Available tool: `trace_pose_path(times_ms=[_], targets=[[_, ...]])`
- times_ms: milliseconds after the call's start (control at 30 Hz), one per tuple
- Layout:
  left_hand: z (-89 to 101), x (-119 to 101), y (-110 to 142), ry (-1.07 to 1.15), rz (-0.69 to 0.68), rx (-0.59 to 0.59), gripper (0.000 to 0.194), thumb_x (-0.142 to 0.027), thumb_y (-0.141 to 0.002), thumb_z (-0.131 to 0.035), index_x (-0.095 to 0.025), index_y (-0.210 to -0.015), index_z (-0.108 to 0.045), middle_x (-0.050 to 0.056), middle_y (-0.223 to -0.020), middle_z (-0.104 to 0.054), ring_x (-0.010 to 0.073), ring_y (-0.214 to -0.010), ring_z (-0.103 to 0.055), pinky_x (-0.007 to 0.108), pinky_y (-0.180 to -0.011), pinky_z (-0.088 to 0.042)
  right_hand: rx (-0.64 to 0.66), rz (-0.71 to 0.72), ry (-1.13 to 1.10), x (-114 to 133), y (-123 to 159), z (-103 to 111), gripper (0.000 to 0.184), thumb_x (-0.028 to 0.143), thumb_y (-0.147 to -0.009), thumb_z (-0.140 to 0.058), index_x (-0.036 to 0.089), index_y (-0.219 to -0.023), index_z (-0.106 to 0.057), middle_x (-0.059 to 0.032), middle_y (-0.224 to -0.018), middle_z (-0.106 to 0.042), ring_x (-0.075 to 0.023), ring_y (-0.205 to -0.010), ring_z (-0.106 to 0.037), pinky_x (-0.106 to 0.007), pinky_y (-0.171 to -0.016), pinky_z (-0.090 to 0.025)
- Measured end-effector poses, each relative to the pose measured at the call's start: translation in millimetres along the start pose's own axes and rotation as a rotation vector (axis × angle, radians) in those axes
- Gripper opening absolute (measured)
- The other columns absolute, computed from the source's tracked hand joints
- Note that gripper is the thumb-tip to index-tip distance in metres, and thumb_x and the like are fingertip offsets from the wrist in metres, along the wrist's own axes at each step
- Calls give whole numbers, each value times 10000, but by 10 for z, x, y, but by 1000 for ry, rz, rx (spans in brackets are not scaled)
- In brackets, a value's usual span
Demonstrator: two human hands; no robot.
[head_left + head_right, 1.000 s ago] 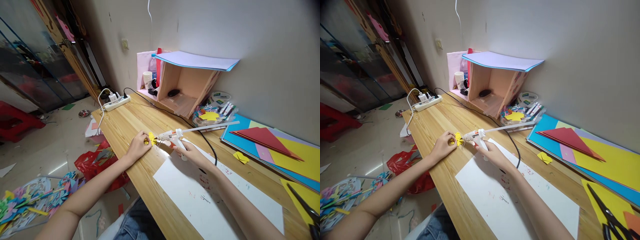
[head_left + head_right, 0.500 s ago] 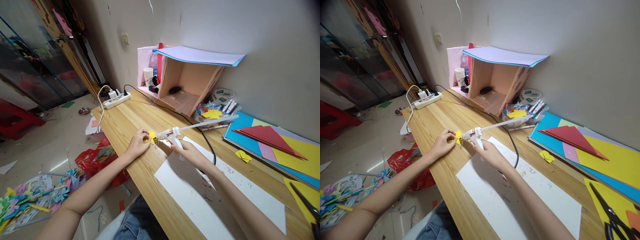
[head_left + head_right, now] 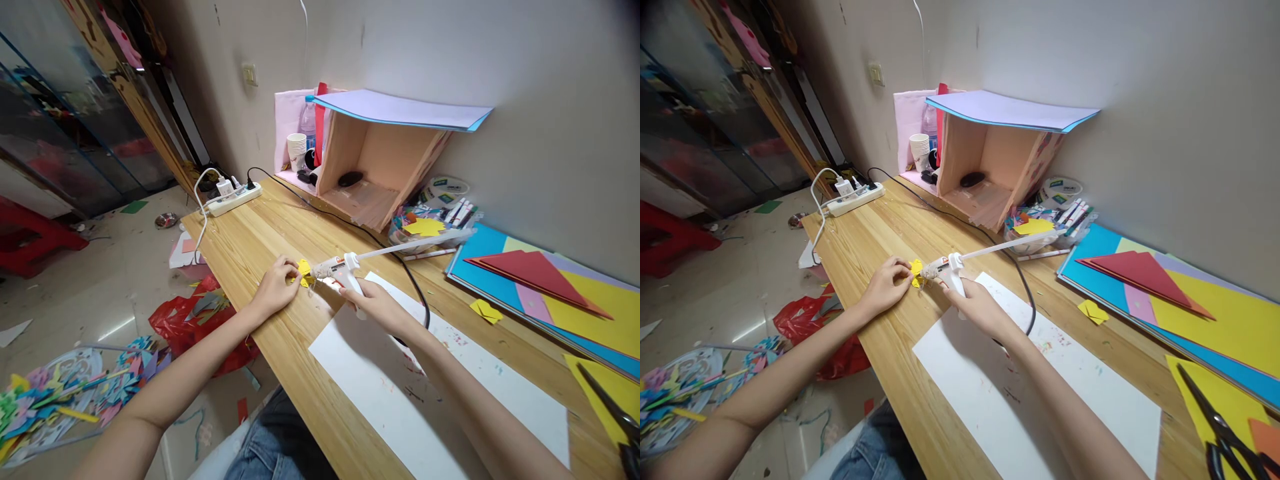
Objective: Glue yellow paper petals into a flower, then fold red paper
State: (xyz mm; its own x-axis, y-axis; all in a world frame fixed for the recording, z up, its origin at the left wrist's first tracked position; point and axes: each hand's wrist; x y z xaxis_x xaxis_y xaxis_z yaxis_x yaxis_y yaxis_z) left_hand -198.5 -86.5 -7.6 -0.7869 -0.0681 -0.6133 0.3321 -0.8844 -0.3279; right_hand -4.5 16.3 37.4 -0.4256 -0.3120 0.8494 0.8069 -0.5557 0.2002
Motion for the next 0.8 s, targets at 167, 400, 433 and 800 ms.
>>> trace_pose_path(times_ms=[167,400,433,800], targets=[[-3,2,3,7,-1,1,114,-150,-755,-507,-172,-678,-589,48,-889,-559,158,-870,-551,301,-797,-452,-11,-21,12,-35,-13,-18,316,433,-793,-392,186,-604,-455,3,-625,-504,-148,-600,-471,-254,-572,-338],[8,-3,2,3,2,3,116,-152,-755,-509,-170,-682,-597,48,-882,-561,162,-872,-549,305,-801,-449,-24,-13,-5,-86,-23,-32,327,439,-800,-400,184,-603,-456,5,-613,-503,-150,-601,-473,-263,-580,-337],[9,-4,2,3,2,4,115,-153,-756,-509,-169,-684,-597,49,-883,-561,162,-874,-549,303,-800,-448,-22,-12,-1,-90,-25,-32,330,442,-803,-396,184,-606,-457,5,-612,-502,-151,-601,-475,-264,-582,-336],[13,-22,10,-15,-6,19,107,-160,-768,-497,-165,-704,-583,51,-897,-551,154,-886,-540,291,-814,-437,4,-78,-46,-44,-8,-27,253,406,-771,-444,190,-639,-459,8,-618,-493,-140,-551,-451,-253,-518,-316]])
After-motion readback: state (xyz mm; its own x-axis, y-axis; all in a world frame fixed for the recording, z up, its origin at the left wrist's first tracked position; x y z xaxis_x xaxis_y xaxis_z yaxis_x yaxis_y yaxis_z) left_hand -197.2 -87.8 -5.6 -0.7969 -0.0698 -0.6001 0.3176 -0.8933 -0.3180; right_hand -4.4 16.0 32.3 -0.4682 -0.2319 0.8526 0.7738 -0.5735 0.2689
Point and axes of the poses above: each hand's wrist, its own y-axis away from the middle knuckle, its own z-axis out of the back of the hand, x = y × z
